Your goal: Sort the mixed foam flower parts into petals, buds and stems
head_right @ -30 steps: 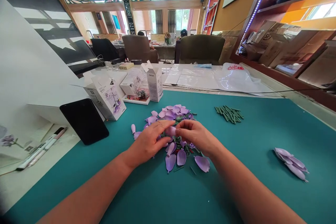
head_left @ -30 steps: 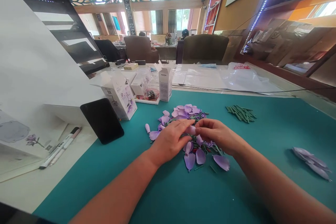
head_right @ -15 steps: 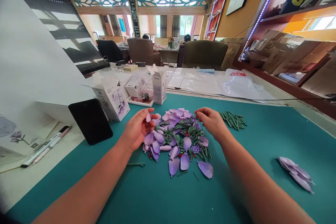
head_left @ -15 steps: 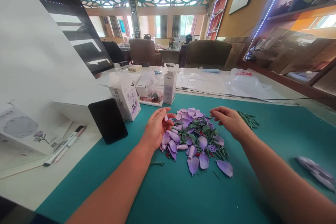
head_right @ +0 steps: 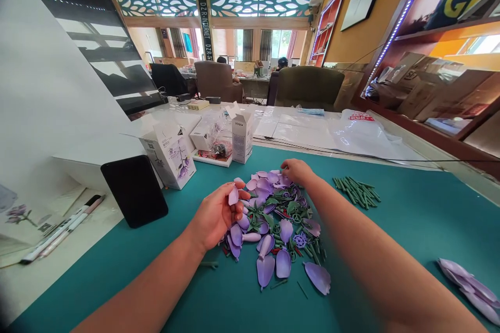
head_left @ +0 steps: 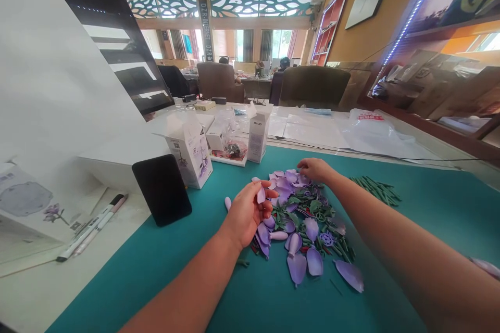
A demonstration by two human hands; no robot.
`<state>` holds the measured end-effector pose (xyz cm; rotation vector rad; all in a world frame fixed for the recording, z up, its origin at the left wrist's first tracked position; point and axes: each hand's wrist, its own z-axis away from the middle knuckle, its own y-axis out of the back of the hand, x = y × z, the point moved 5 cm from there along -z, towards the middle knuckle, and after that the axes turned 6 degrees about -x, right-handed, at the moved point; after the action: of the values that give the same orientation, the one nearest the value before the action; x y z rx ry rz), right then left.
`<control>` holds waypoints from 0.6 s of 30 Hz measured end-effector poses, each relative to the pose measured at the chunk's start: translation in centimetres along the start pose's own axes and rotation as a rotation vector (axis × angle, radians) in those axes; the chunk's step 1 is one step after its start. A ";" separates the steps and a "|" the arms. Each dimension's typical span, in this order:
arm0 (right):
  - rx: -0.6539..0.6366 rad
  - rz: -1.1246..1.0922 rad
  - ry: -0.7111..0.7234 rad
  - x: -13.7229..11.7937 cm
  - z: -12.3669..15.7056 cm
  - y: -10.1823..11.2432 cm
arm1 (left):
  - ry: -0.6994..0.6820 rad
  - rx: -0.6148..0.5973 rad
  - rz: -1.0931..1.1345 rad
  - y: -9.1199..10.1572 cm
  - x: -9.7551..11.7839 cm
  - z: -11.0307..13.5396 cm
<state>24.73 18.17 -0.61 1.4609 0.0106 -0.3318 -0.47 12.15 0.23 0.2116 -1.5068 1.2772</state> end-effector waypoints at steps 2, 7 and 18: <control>-0.064 0.009 0.006 -0.2 -0.3 -0.1 | 0.003 -0.005 -0.001 0.1 -0.1 -0.1; -0.171 0.022 0.031 -0.7 -0.1 0.0 | 0.014 0.011 -0.014 0.1 -0.2 -0.2; -0.183 0.166 -0.021 -3.0 -2.5 -0.2 | 0.042 -0.003 0.021 0.2 0.0 -0.2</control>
<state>22.31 21.19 -0.48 1.2676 -0.0941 -0.2049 -0.50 12.40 0.01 0.1670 -1.4784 1.2885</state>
